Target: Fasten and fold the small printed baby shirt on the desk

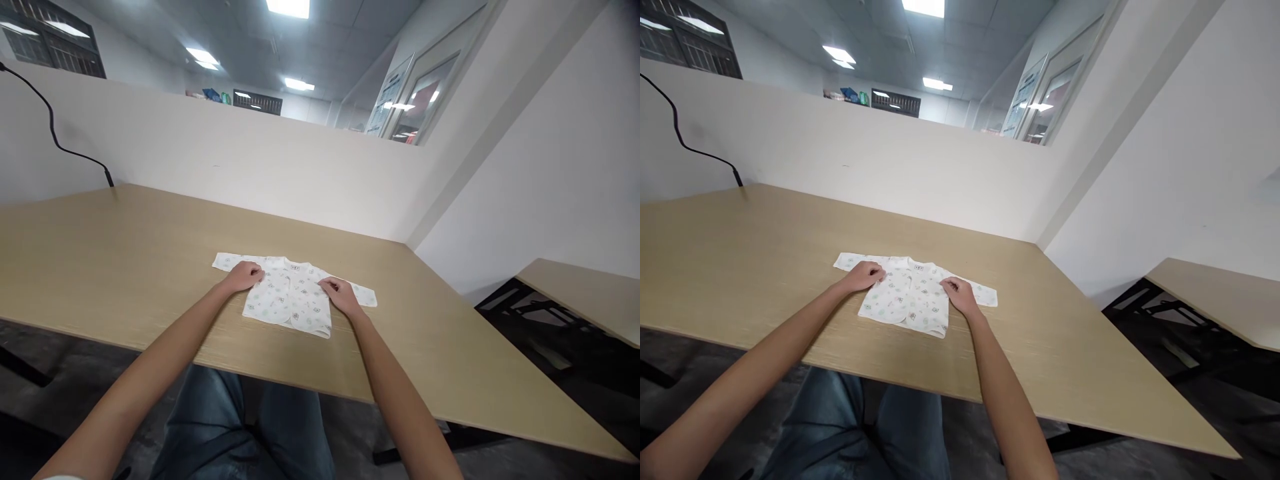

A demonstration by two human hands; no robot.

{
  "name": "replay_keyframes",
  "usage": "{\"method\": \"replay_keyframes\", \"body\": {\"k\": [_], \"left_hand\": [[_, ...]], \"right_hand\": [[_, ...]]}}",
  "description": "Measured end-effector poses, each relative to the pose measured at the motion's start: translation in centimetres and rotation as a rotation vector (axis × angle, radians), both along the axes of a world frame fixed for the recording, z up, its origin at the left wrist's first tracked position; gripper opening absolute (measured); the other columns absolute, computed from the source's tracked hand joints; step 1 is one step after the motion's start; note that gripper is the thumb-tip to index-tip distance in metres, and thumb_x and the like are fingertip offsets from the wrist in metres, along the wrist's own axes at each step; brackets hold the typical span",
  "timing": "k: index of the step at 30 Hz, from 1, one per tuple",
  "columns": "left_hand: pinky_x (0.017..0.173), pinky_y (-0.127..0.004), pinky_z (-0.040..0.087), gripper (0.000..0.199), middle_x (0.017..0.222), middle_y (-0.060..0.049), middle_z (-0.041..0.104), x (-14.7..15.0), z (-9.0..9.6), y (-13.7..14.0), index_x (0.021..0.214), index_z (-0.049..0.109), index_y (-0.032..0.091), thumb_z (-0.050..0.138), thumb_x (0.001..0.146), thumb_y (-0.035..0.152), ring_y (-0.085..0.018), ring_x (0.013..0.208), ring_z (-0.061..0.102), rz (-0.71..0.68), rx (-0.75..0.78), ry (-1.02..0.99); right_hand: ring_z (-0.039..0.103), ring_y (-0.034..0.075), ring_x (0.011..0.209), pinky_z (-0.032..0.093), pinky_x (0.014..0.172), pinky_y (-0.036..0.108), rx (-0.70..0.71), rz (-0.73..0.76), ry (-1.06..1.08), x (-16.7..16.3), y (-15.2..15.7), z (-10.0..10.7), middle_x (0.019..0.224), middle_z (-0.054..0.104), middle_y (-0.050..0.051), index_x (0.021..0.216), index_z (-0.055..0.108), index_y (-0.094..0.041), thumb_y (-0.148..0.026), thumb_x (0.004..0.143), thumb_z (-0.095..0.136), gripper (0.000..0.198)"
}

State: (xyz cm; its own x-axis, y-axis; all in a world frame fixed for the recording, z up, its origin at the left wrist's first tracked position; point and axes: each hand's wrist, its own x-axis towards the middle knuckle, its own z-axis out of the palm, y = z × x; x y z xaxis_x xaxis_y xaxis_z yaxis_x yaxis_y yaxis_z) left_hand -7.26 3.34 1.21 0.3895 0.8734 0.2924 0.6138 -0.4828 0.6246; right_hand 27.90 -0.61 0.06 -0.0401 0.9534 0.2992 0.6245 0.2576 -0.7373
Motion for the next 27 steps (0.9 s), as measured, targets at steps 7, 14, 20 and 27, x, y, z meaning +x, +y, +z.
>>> {"method": "replay_keyframes", "body": {"k": [7, 14, 20, 27], "left_hand": [[0.065, -0.028, 0.035, 0.032, 0.070, -0.002, 0.066, 0.06, 0.09, -0.10, 0.062, 0.066, 0.018, 0.050, 0.085, 0.034, -0.016, 0.066, 0.056, 0.020, -0.002, 0.021], [0.066, -0.028, 0.035, 0.031, 0.071, -0.002, 0.067, 0.01, -0.24, 0.28, 0.064, 0.068, 0.018, 0.050, 0.085, 0.033, -0.016, 0.067, 0.056, 0.014, -0.005, 0.020], [0.064, -0.028, 0.032, 0.032, 0.066, -0.001, 0.061, 0.03, -0.51, 0.54, 0.062, 0.067, 0.018, 0.051, 0.085, 0.034, -0.016, 0.065, 0.054, 0.014, 0.018, 0.026], [0.064, -0.028, 0.032, 0.031, 0.066, -0.001, 0.060, -0.03, -0.59, 0.57, 0.062, 0.067, 0.018, 0.052, 0.084, 0.035, -0.016, 0.064, 0.053, 0.029, 0.007, 0.032]], "right_hand": [[0.065, 0.022, 0.086, 0.047, 0.081, 0.033, 0.011, 0.027, 0.027, 0.17, 0.41, -0.45, 0.096, 0.077, 0.006, 0.087, 0.077, -0.021, -0.047, 0.085, 0.061, 0.031], [0.065, 0.023, 0.085, 0.047, 0.081, 0.034, 0.028, 0.022, 0.022, 0.12, 0.52, -0.59, 0.095, 0.077, 0.006, 0.087, 0.078, -0.021, -0.046, 0.085, 0.062, 0.029], [0.064, 0.022, 0.084, 0.046, 0.079, 0.034, 0.021, 0.025, 0.013, 0.18, 0.61, -0.70, 0.094, 0.077, 0.006, 0.086, 0.078, -0.022, -0.045, 0.085, 0.061, 0.029], [0.065, 0.023, 0.085, 0.045, 0.078, 0.034, 0.023, 0.037, 0.003, 0.33, 0.82, -1.00, 0.094, 0.077, 0.006, 0.087, 0.077, -0.022, -0.045, 0.085, 0.060, 0.029]]}}
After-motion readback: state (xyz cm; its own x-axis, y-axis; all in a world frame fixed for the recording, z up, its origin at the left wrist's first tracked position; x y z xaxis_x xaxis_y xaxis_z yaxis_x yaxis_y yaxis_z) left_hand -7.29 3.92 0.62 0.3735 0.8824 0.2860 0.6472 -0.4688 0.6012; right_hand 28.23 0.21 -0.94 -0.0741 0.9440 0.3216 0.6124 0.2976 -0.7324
